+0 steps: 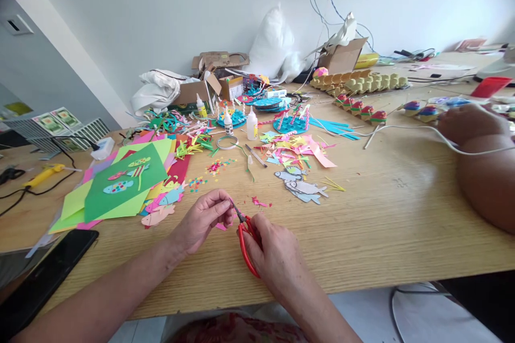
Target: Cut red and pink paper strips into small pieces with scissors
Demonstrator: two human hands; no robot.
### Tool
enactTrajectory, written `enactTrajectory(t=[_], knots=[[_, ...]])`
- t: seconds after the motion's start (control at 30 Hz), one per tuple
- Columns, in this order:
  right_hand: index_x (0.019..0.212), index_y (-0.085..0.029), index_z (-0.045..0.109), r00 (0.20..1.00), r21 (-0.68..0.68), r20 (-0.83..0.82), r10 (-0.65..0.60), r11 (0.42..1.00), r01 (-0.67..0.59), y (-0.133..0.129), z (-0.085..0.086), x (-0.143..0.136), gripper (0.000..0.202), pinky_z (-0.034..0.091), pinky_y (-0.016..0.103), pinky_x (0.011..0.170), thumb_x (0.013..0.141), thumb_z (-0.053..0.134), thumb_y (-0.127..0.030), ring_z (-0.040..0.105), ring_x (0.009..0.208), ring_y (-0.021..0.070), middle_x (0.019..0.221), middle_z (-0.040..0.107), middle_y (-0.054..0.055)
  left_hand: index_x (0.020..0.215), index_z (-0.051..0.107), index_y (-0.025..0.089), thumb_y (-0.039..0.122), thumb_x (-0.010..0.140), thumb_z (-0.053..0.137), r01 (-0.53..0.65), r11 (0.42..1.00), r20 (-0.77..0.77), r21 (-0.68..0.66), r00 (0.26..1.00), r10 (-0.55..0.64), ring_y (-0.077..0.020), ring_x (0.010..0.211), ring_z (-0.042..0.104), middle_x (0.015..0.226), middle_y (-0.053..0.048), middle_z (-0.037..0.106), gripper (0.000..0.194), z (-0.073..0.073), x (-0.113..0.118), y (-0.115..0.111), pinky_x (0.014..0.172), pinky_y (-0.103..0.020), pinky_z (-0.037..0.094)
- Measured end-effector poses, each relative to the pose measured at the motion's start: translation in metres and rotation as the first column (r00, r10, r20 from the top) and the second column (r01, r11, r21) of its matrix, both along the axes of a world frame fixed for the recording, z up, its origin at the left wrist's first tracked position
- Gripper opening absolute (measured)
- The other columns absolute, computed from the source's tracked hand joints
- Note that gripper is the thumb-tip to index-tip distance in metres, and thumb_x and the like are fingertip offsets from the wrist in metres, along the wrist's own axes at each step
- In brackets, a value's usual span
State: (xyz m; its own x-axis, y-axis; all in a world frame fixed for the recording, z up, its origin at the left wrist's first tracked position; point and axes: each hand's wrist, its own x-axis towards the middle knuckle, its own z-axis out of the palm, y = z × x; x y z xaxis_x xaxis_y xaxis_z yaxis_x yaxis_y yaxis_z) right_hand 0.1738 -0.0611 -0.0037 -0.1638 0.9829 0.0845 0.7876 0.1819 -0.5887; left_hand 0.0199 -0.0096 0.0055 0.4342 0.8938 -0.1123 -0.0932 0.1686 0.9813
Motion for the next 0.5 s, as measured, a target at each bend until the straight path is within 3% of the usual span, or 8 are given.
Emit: enactTrajectory(t=[0.3, 0.5], knots=[[0.062, -0.020, 0.047, 0.988, -0.064, -0.149, -0.039, 0.997, 0.029, 0.005, 0.004, 0.017, 0.026, 0.028, 0.022, 0.044, 0.081, 0.036, -0.035, 0.045, 0.046, 0.0120, 0.051, 0.051, -0.001, 0.071, 0.050, 0.015, 0.033, 0.073, 0.053, 0.072, 0.997, -0.089, 0.016, 0.994, -0.070, -0.0074, 0.055, 0.047, 0.061, 0.001, 0.051, 0.018, 0.003, 0.016, 0.008, 0.052, -0.019, 0.038], [0.060, -0.020, 0.046, 0.947, -0.168, -0.314, -0.065, 0.986, 0.011, 0.008, 0.004, 0.030, 0.032, 0.027, 0.021, 0.041, 0.080, 0.037, -0.042, 0.041, 0.042, 0.0101, 0.045, 0.044, -0.004, 0.072, 0.048, 0.015, 0.031, 0.073, 0.051, 0.026, 1.000, -0.129, -0.012, 0.991, -0.028, -0.0069, 0.055, 0.049, 0.066, 0.002, 0.050, 0.016, 0.000, 0.019, 0.014, 0.051, -0.018, 0.038]])
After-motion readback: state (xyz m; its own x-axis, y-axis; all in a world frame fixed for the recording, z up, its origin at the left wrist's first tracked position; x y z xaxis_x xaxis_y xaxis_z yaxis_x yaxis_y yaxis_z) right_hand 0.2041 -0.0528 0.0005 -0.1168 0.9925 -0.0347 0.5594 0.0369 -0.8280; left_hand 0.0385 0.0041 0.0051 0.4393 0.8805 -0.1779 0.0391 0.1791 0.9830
